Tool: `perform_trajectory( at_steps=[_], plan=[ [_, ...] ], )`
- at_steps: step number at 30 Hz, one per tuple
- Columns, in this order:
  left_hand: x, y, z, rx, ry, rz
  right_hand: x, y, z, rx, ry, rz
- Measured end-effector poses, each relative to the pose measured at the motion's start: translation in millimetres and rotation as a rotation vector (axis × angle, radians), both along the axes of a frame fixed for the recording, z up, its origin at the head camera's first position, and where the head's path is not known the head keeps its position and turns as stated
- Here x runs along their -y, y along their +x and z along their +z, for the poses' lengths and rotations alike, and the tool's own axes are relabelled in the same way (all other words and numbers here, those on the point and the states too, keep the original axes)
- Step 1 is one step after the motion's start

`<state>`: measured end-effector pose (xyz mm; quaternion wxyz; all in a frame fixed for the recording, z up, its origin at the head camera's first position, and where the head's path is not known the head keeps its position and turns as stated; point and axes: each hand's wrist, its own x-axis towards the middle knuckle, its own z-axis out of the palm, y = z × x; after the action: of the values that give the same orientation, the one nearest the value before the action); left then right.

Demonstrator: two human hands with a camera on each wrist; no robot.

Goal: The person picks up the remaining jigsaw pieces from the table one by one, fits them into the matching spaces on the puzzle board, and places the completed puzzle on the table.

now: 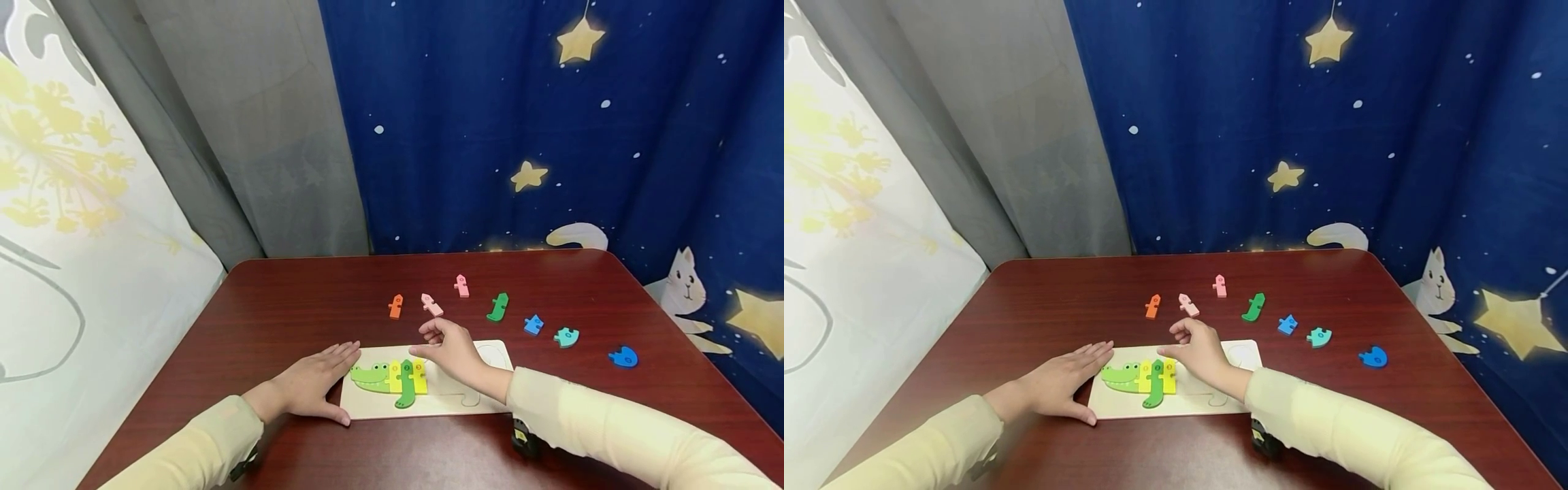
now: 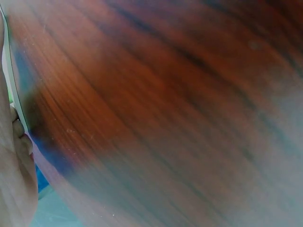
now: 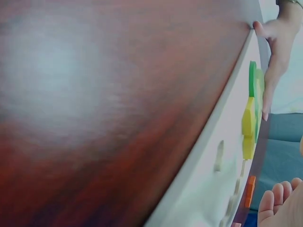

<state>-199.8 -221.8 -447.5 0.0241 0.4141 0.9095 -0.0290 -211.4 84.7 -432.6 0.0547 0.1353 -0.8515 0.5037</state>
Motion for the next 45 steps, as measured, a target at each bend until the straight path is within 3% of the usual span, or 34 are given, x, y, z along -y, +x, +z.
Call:
perform_trajectory(
  at_steps=[24,45],
  plan=[
    [-1.2,-1.3,-0.5,0.029,-0.015,0.031,39.8,-39.4,-6.9,0.092,-0.059,-0.062],
    [0.2,-0.1,-1.2,0.004,0.013,0.002,57.7,-63.8,-12.6,0.203,-0.062,-0.149]
  ],
)
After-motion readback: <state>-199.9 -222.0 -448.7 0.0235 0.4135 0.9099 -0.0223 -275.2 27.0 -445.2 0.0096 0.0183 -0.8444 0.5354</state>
